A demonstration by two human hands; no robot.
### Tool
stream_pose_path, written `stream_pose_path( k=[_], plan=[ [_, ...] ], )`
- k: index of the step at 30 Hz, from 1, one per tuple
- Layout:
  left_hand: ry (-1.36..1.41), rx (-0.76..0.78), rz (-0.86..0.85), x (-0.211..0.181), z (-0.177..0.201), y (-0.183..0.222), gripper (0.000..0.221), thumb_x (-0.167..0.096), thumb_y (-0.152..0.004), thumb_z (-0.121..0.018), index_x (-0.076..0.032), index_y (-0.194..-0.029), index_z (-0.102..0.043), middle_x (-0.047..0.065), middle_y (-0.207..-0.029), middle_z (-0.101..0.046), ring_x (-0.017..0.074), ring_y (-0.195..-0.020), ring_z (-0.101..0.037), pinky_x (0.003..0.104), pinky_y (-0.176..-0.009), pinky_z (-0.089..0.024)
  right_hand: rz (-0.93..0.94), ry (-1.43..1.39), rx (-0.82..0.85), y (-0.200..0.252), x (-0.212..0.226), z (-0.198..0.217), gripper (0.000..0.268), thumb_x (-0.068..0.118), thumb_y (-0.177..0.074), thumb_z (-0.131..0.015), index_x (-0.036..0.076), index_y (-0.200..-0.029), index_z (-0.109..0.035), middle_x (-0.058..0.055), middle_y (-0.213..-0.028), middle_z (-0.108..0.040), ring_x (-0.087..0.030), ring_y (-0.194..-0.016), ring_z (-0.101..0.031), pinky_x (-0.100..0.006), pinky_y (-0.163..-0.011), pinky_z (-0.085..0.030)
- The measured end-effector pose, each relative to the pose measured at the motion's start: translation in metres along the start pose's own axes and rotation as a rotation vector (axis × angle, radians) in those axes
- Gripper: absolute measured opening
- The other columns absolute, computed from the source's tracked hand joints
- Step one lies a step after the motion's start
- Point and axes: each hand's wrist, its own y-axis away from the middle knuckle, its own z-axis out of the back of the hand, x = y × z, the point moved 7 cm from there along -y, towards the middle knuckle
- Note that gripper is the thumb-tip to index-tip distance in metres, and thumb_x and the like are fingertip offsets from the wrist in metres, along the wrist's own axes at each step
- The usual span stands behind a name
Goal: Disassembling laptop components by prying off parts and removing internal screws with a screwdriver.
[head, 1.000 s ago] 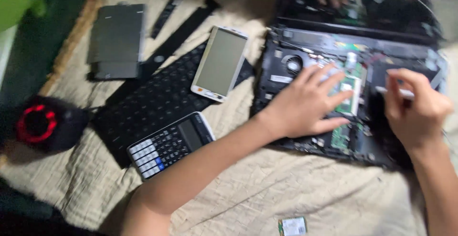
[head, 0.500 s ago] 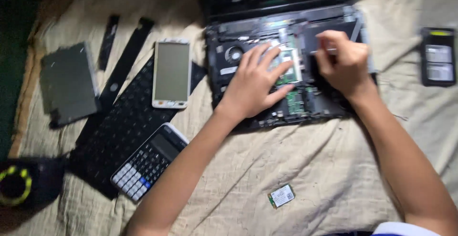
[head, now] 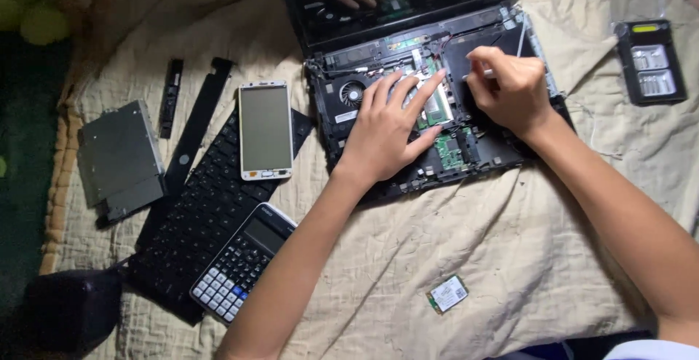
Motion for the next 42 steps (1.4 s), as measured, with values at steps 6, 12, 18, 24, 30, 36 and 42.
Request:
stream_pose_path(
  k=[6,12,18,24,30,36,42],
  plan=[
    [0.017,0.068,0.031,-0.002,0.005,-0.003,0.071,-0.050,-0.105,-0.060,-0.024,-0.162,-0.026,0.012,-0.145,-0.058,0.0366,-0.141,-0.048,0.054,-0.121,-0.036,0.074,-0.102,0.085,-0.002,0.006,0.008,0.011,-0.009,-0.103,-0.070,-0.008,-0.114,-0.067,-0.016,-0.092,-0.079,-0.022,-0.068,-0.073,-0.029,-0.055,-0.050],
    [-0.028,0.054,0.021,-0.003,0.004,-0.002,0.073,-0.051,-0.105,-0.061,-0.025,-0.162,-0.025,0.012,-0.145,-0.059,0.0358,-0.142,-0.048,0.053,-0.124,-0.035,0.069,-0.088,0.078,-0.001,0.006,0.008,0.013,-0.012,-0.101,-0.070,-0.008,-0.114,-0.067,-0.016,-0.092,-0.078,-0.021,-0.069,-0.072,-0.029,-0.056,-0.048],
    [0.015,0.069,0.025,-0.001,0.003,-0.002,0.072,-0.053,-0.106,-0.059,-0.020,-0.161,-0.026,0.012,-0.148,-0.058,0.0342,-0.144,-0.047,0.052,-0.125,-0.034,0.074,-0.093,0.088,0.002,0.004,0.007,0.009,-0.011,-0.106,-0.070,-0.009,-0.113,-0.066,-0.019,-0.094,-0.078,-0.026,-0.070,-0.074,-0.028,-0.051,-0.046],
    [-0.001,0.065,0.009,-0.001,0.004,-0.001,0.071,-0.052,-0.107,-0.061,-0.018,-0.160,-0.028,0.011,-0.146,-0.059,0.0338,-0.145,-0.047,0.050,-0.125,-0.035,0.061,-0.074,0.077,0.004,0.004,0.009,0.013,-0.013,-0.103,-0.070,-0.008,-0.115,-0.068,-0.016,-0.097,-0.079,-0.025,-0.073,-0.076,-0.031,-0.058,-0.049],
    [-0.018,0.052,0.007,-0.001,0.004,-0.001,0.070,-0.052,-0.108,-0.062,-0.017,-0.159,-0.030,0.011,-0.145,-0.060,0.0342,-0.144,-0.047,0.050,-0.124,-0.036,0.054,-0.079,0.084,0.005,0.002,0.009,0.014,-0.012,-0.102,-0.069,-0.008,-0.116,-0.068,-0.015,-0.097,-0.079,-0.024,-0.072,-0.074,-0.032,-0.061,-0.049],
    [-0.033,0.050,0.006,-0.002,0.004,-0.002,0.070,-0.052,-0.108,-0.062,-0.018,-0.159,-0.030,0.011,-0.145,-0.060,0.0335,-0.144,-0.048,0.049,-0.124,-0.036,0.036,-0.102,0.087,0.005,0.003,0.009,0.013,-0.014,-0.104,-0.069,-0.009,-0.116,-0.068,-0.016,-0.096,-0.076,-0.027,-0.076,-0.076,-0.033,-0.063,-0.050],
    [-0.044,0.046,-0.006,-0.002,0.006,-0.002,0.070,-0.051,-0.110,-0.064,-0.016,-0.160,-0.029,0.009,-0.146,-0.059,0.0324,-0.144,-0.049,0.049,-0.125,-0.037,0.066,-0.066,0.061,0.006,0.002,0.009,0.011,-0.012,-0.104,-0.073,-0.009,-0.115,-0.074,-0.017,-0.095,-0.079,-0.028,-0.078,-0.079,-0.034,-0.062,-0.053]
  ],
)
